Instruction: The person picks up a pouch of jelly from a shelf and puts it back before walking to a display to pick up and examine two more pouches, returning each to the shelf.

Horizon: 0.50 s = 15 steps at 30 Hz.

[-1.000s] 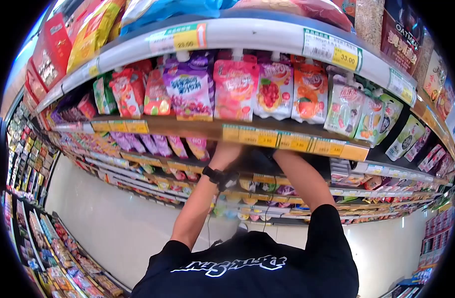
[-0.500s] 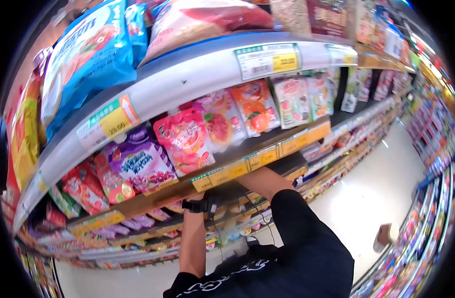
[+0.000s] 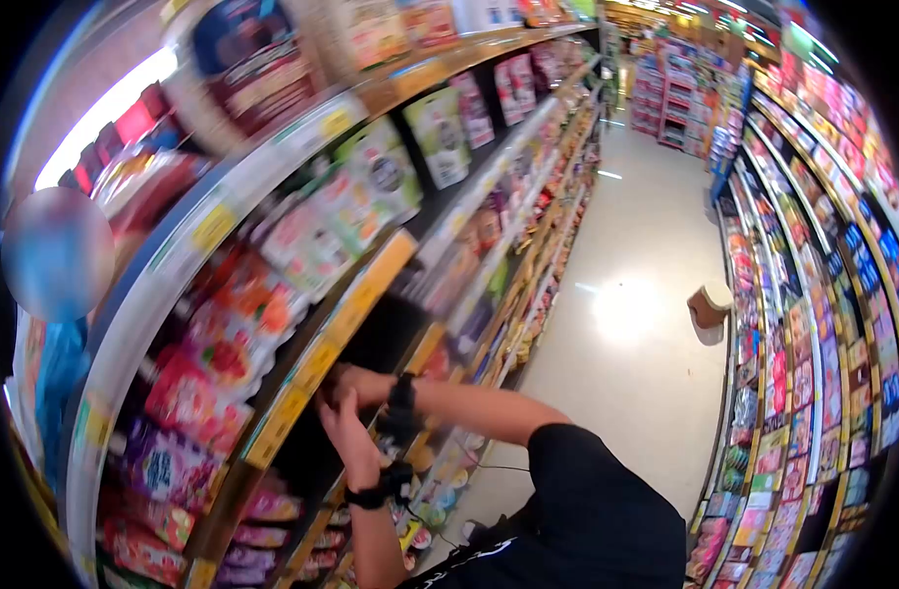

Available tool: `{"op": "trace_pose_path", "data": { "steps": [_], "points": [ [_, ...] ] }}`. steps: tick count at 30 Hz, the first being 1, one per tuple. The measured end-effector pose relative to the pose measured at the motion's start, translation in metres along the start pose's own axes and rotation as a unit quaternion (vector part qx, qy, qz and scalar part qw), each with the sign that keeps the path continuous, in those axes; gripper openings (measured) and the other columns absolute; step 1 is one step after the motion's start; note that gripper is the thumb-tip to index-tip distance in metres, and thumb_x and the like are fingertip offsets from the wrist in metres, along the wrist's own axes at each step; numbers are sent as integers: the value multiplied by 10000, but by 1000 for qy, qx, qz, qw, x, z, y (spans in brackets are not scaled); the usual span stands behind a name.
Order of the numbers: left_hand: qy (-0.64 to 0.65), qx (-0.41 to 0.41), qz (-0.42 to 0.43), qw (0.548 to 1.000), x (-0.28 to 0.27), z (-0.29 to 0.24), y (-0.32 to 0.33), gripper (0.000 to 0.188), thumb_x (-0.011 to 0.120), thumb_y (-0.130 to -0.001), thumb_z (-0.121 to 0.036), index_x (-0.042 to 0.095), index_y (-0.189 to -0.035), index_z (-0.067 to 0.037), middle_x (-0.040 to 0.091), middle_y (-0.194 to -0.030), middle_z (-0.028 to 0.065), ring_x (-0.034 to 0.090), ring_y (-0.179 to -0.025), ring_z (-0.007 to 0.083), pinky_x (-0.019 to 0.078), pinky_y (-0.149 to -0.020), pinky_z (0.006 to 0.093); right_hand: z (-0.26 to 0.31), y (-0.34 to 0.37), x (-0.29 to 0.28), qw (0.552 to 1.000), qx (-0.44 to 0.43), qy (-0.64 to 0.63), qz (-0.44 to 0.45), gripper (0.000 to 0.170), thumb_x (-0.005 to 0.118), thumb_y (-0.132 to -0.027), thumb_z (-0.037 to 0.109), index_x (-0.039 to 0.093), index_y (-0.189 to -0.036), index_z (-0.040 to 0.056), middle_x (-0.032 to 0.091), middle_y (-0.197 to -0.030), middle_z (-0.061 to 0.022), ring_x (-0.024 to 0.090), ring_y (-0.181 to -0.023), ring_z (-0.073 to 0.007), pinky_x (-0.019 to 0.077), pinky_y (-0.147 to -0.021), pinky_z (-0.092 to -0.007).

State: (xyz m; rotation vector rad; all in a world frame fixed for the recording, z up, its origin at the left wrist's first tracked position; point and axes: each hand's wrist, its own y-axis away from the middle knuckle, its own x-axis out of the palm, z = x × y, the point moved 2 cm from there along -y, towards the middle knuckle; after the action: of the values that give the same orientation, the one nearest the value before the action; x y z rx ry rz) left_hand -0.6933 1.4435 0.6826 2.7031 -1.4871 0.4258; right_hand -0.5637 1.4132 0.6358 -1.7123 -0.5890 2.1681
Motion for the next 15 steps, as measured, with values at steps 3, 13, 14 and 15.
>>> {"op": "trace_pose_path", "data": {
  "steps": [3,13,14,15],
  "points": [
    [-59,15,75,995,66,9,55,599,602,-952,-58,368,-1502,-14,405,-1508,128,398,-1376,234,315,-1144,353,56,82,-52,881,336,-271,-193,178,583,-955,148,577,-1055,1,634,-958,-140,637,-906,-280,511,-795,-373],
    [-182,-224,465,837,283,169,154,122,583,-1005,-156,615,-1039,-43,619,-864,-9,553,-752,72,448,-667,223,129,420,-153,707,615,-272,-217,302,605,-794,16,599,-1096,4,699,-951,-184,689,-889,-294,547,-779,-386],
    [-208,-239,493,810,304,174,156,141,557,-1014,-160,619,-1034,-35,623,-852,-6,552,-746,73,447,-661,224,124,440,-153,705,611,-280,-226,308,605,-788,19,598,-1096,4,700,-953,-189,691,-888,-302,547,-771,-386],
    [-236,-252,520,781,324,181,156,165,531,-1022,-165,622,-1029,-27,626,-841,-4,550,-740,73,446,-655,225,118,454,-161,703,606,-290,-236,315,605,-782,23,598,-1096,3,700,-954,-195,692,-888,-310,547,-763,-386]
  ]
}}
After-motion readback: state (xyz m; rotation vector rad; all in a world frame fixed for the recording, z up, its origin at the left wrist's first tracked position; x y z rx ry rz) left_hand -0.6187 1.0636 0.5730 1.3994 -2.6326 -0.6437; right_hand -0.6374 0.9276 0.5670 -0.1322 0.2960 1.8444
